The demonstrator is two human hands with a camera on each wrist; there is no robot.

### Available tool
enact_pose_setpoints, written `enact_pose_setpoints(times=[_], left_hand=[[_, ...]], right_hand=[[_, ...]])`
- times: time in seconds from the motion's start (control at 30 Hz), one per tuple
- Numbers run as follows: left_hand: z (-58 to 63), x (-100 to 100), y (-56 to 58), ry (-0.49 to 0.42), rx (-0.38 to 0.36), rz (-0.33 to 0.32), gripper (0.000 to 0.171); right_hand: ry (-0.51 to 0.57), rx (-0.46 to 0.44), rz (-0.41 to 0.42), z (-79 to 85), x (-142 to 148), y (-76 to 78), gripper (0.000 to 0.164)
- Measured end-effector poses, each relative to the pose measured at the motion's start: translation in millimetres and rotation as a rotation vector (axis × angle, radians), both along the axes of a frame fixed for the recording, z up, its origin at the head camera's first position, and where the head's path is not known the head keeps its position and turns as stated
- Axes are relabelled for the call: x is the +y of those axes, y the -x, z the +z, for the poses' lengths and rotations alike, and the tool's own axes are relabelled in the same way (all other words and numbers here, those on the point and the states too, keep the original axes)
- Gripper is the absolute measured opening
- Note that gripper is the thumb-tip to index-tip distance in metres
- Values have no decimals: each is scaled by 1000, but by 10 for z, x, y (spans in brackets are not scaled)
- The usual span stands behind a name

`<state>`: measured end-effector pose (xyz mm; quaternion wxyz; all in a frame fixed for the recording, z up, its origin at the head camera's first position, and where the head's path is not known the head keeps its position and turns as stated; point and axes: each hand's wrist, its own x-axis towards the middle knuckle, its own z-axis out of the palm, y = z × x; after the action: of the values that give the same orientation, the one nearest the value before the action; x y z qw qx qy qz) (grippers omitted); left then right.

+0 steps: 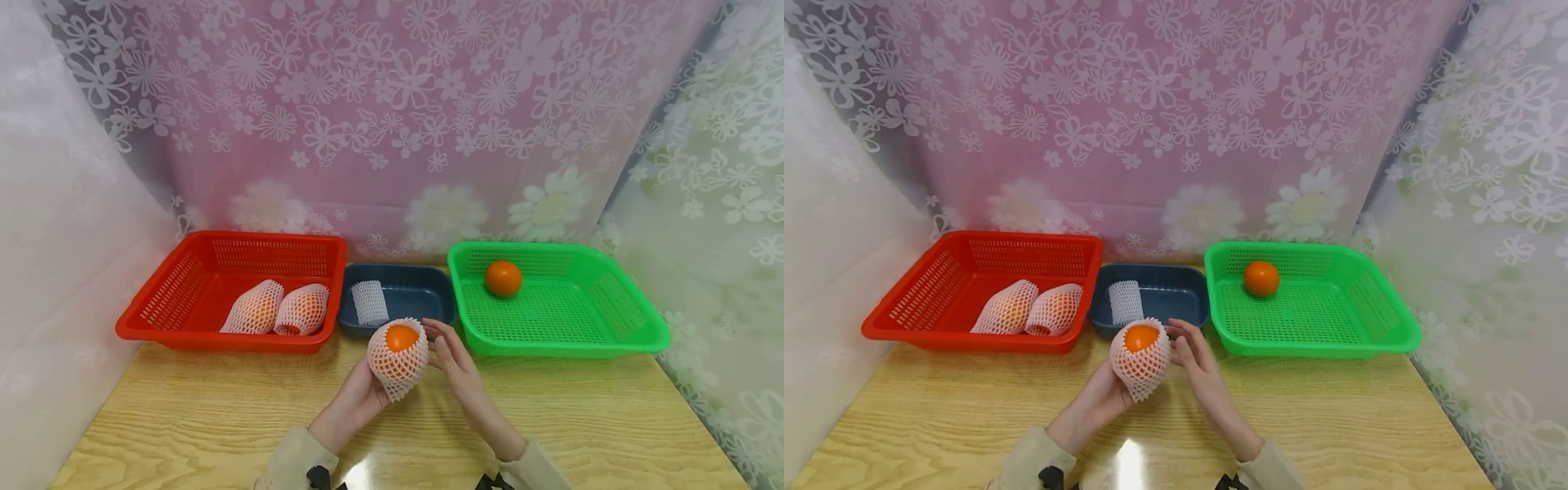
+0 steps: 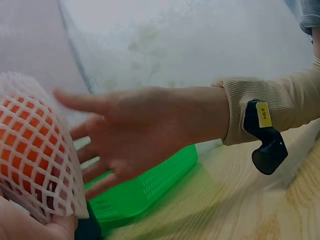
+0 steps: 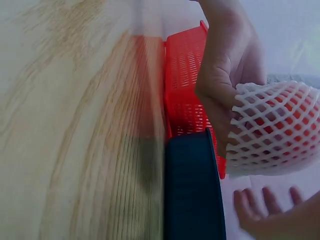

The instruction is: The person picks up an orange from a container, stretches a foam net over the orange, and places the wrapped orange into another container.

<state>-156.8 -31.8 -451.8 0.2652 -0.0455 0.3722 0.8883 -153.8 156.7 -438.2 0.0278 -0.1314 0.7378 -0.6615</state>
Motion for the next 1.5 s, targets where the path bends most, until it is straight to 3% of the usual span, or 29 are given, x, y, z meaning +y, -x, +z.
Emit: enact_pose_setpoints(times=[0.1,0.2,0.33,0.43,0.53,0.63,0.77,1.0,1.17,1.3,1.5], left_hand=[[2,17,-13,36,37,3,59],[16,39,-30,100,93,17,60],[68,47,-25,336,202,61,63],[114,41,2,512,312,83,63],[149,45,8,576,469,49,63],[154,56,-17,643,639,-4,75],[116,61,-29,724,773,18,90],[130,-30,21,846,790,104,83],[275,-221,45,882,792,150,82],[490,-559,126,939,766,257,82],[810,-1301,295,1031,686,463,86]], right_hand=[[-27,94,72,10,-8,-20,59],[-41,134,51,20,-24,-34,74],[-3,55,-54,41,-25,-29,67],[-20,-24,-79,53,-11,-16,59],[-63,-81,-63,53,-5,-12,56],[-75,-118,-22,43,-9,-15,57],[-53,-145,43,44,-3,-32,60],[-50,-132,184,75,8,-45,61],[-64,-72,262,71,-28,-23,56],[-57,-29,275,72,-29,-3,48],[-39,-52,297,69,23,11,45]])
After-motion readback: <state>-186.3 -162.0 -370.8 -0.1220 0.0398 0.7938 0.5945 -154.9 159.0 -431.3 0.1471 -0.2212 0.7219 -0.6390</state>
